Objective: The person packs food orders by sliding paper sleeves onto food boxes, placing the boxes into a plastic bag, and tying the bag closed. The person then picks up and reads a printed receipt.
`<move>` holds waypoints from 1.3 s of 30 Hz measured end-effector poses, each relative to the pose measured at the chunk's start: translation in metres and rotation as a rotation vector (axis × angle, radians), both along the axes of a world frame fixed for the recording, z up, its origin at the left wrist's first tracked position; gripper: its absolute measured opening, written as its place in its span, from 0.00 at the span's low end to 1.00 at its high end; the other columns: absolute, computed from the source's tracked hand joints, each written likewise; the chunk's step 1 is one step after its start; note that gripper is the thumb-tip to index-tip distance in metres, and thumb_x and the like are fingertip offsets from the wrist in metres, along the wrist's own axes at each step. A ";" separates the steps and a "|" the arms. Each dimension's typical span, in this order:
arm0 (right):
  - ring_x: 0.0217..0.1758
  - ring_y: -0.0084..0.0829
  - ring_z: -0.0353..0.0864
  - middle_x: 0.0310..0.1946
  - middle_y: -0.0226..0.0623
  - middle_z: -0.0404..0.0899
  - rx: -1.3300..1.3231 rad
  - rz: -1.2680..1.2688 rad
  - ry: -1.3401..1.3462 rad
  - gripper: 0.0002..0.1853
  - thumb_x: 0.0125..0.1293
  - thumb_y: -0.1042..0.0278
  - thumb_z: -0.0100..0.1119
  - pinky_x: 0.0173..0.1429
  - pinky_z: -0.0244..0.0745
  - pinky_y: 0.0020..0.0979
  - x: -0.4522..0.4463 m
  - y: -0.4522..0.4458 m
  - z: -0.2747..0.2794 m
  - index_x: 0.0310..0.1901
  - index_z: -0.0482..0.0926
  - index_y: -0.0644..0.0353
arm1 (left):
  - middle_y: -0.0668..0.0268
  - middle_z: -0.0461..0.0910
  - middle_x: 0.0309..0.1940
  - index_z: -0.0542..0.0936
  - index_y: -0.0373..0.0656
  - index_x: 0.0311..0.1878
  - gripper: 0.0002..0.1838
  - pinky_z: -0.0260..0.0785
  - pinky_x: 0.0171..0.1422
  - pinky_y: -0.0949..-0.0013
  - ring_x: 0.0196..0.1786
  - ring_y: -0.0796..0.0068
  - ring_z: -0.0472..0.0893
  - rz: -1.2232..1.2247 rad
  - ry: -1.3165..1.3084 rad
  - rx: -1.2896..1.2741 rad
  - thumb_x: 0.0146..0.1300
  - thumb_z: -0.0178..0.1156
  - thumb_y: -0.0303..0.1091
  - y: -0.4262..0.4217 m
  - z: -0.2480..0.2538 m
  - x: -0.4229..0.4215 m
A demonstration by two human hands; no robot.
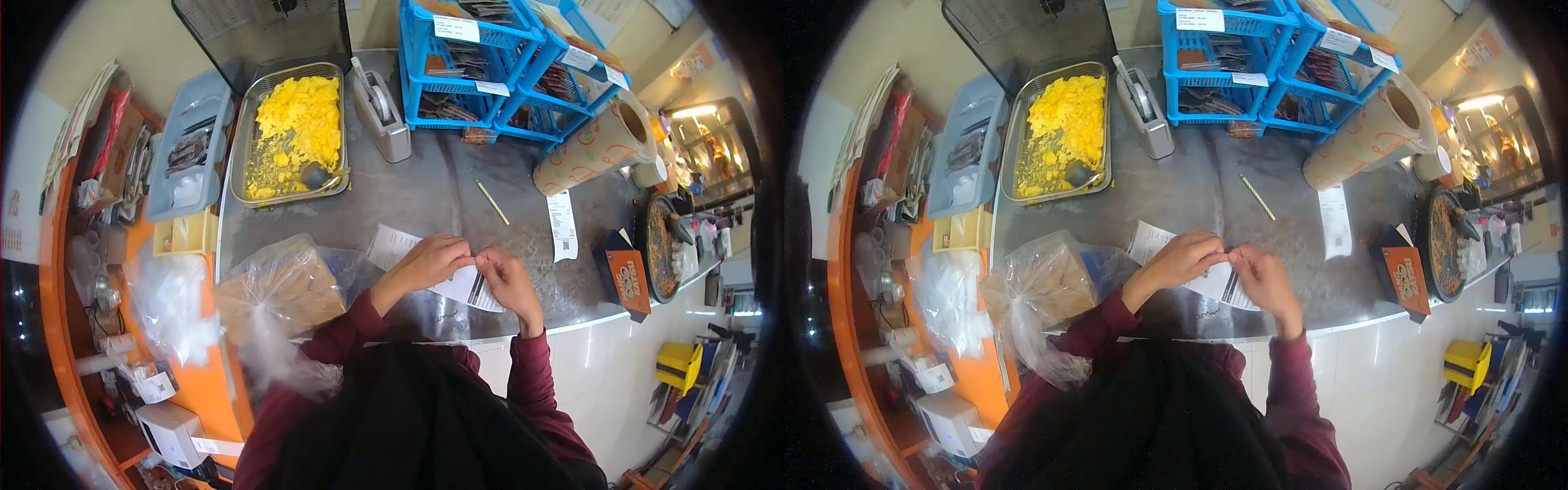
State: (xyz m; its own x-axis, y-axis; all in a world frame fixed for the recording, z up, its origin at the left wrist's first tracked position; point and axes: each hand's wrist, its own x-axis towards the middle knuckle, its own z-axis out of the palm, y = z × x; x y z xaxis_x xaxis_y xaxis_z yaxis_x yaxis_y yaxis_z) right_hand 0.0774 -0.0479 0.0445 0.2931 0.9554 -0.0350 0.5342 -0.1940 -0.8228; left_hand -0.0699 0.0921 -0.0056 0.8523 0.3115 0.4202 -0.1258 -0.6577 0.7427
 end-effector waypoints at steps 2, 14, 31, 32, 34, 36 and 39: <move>0.28 0.26 0.73 0.26 0.34 0.78 0.143 0.003 0.057 0.10 0.73 0.67 0.55 0.35 0.67 0.28 -0.004 -0.001 -0.015 0.37 0.80 0.65 | 0.60 0.75 0.26 0.76 0.40 0.31 0.09 0.69 0.37 0.60 0.32 0.55 0.77 0.054 -0.030 0.028 0.63 0.65 0.33 -0.005 0.009 -0.004; 0.23 0.13 0.73 0.21 0.26 0.80 -0.128 -0.196 0.645 0.20 0.77 0.56 0.53 0.26 0.66 0.25 0.006 -0.007 -0.050 0.32 0.83 0.63 | 0.65 0.80 0.24 0.79 0.43 0.29 0.09 0.69 0.29 0.64 0.26 0.63 0.80 0.320 -0.215 0.343 0.57 0.70 0.35 -0.003 0.054 -0.034; 0.31 0.14 0.77 0.35 0.29 0.83 0.340 -0.410 0.708 0.09 0.69 0.72 0.64 0.34 0.70 0.19 -0.062 0.016 0.030 0.46 0.82 0.69 | 0.51 0.76 0.51 0.75 0.36 0.56 0.21 0.64 0.60 0.54 0.54 0.55 0.75 0.645 -0.392 0.080 0.75 0.45 0.45 -0.052 0.053 -0.070; 0.30 0.14 0.75 0.33 0.29 0.82 0.429 -0.473 0.665 0.10 0.69 0.72 0.64 0.33 0.68 0.18 -0.063 0.012 0.025 0.46 0.81 0.71 | 0.50 0.74 0.57 0.73 0.36 0.61 0.24 0.62 0.64 0.54 0.59 0.56 0.74 0.500 -0.394 -0.045 0.76 0.44 0.47 -0.065 0.032 -0.087; 0.30 0.13 0.74 0.33 0.29 0.82 0.489 -0.534 0.732 0.11 0.69 0.72 0.65 0.31 0.66 0.17 -0.076 0.003 0.025 0.47 0.81 0.70 | 0.50 0.71 0.63 0.69 0.36 0.67 0.27 0.61 0.69 0.55 0.64 0.56 0.73 0.273 -0.328 -0.552 0.77 0.44 0.49 -0.073 0.024 -0.090; 0.32 0.13 0.78 0.35 0.30 0.84 0.474 -0.529 0.798 0.09 0.70 0.74 0.63 0.33 0.66 0.16 -0.092 -0.016 0.018 0.49 0.79 0.66 | 0.53 0.71 0.66 0.67 0.37 0.69 0.27 0.61 0.71 0.57 0.67 0.55 0.72 0.085 -0.180 -1.314 0.77 0.46 0.47 -0.085 0.022 -0.072; 0.32 0.17 0.80 0.37 0.31 0.84 0.457 -0.566 0.849 0.11 0.67 0.74 0.66 0.35 0.72 0.19 -0.123 -0.030 0.016 0.50 0.80 0.65 | 0.49 0.62 0.74 0.52 0.36 0.77 0.35 0.63 0.73 0.49 0.73 0.51 0.66 -0.053 -0.552 -1.535 0.78 0.39 0.52 -0.060 0.093 -0.054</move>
State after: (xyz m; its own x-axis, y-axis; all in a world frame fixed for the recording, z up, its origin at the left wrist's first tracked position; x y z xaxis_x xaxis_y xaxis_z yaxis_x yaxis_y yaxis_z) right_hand -0.0455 -0.0779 0.0603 0.7376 0.6662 -0.1097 -0.3041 0.1827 -0.9349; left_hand -0.1237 0.0318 0.0869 0.7350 0.6781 0.0015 -0.5805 0.6281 0.5182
